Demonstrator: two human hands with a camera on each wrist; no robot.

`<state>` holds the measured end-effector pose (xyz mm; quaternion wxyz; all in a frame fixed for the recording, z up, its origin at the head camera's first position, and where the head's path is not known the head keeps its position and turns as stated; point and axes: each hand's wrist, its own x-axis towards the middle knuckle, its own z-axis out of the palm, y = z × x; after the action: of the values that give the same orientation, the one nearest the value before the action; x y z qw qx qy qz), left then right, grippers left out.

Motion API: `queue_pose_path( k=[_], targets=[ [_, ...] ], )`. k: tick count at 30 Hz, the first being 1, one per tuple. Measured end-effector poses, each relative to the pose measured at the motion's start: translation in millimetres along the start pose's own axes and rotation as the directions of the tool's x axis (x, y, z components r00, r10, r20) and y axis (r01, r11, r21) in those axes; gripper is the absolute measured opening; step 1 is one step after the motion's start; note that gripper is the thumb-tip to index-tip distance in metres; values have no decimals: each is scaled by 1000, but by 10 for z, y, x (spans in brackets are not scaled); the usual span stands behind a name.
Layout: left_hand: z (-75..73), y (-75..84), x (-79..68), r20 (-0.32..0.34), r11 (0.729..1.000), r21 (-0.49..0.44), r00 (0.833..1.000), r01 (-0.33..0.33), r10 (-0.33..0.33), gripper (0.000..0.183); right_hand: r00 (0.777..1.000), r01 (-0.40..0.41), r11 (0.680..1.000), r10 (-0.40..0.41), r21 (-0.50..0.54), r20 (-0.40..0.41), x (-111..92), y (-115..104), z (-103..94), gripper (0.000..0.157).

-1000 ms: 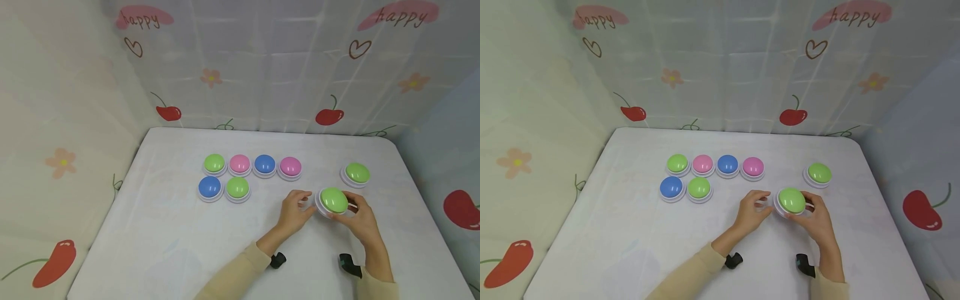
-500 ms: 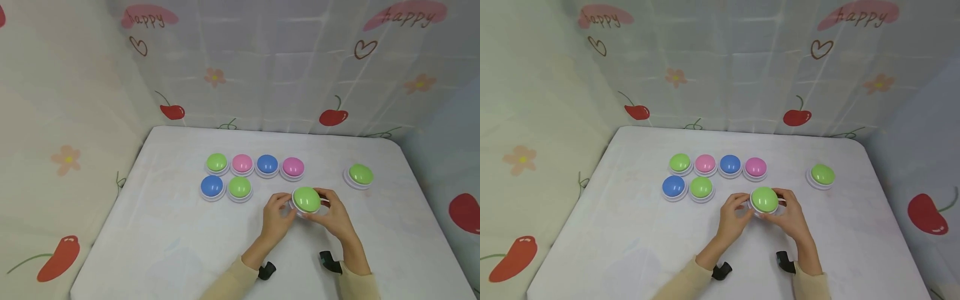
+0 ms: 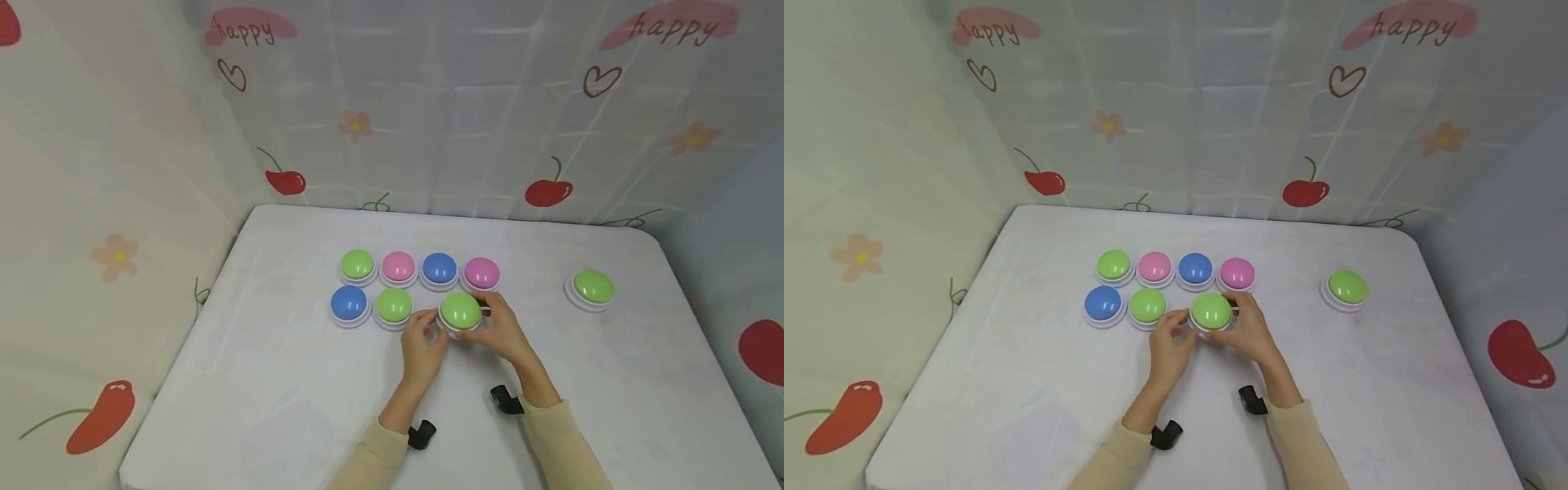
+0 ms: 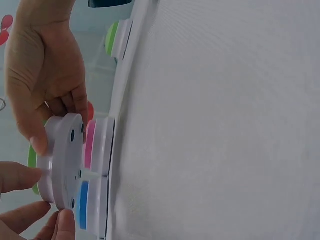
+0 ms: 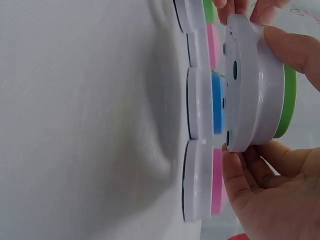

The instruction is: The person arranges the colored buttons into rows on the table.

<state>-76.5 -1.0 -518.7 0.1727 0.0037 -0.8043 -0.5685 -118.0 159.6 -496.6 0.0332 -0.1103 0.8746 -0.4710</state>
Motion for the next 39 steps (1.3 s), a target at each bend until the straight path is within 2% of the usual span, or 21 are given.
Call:
queue_pose_path(
  k=[7,12,19,28,39],
  targets=[
    [-32,-30,28,-34,999,28,998,46,-45,39,999,-26,997,27,-67,17,195,-6,161,80],
    [-33,-40,17,-15,995,40,996,91,-91,44,999,-16,996,19,-92,27,268,53,243,79],
    [-34,-67,13,30,990,8,990,139,-139,47,999,-12,995,14,-99,28,291,84,298,75],
    [-40,-87,25,43,987,3,987,158,-158,47,999,-23,993,27,-112,36,319,89,305,76],
    [-55,-91,1,32,985,22,985,169,-169,46,999,4,992,1,-128,35,327,93,334,77]
  ],
)
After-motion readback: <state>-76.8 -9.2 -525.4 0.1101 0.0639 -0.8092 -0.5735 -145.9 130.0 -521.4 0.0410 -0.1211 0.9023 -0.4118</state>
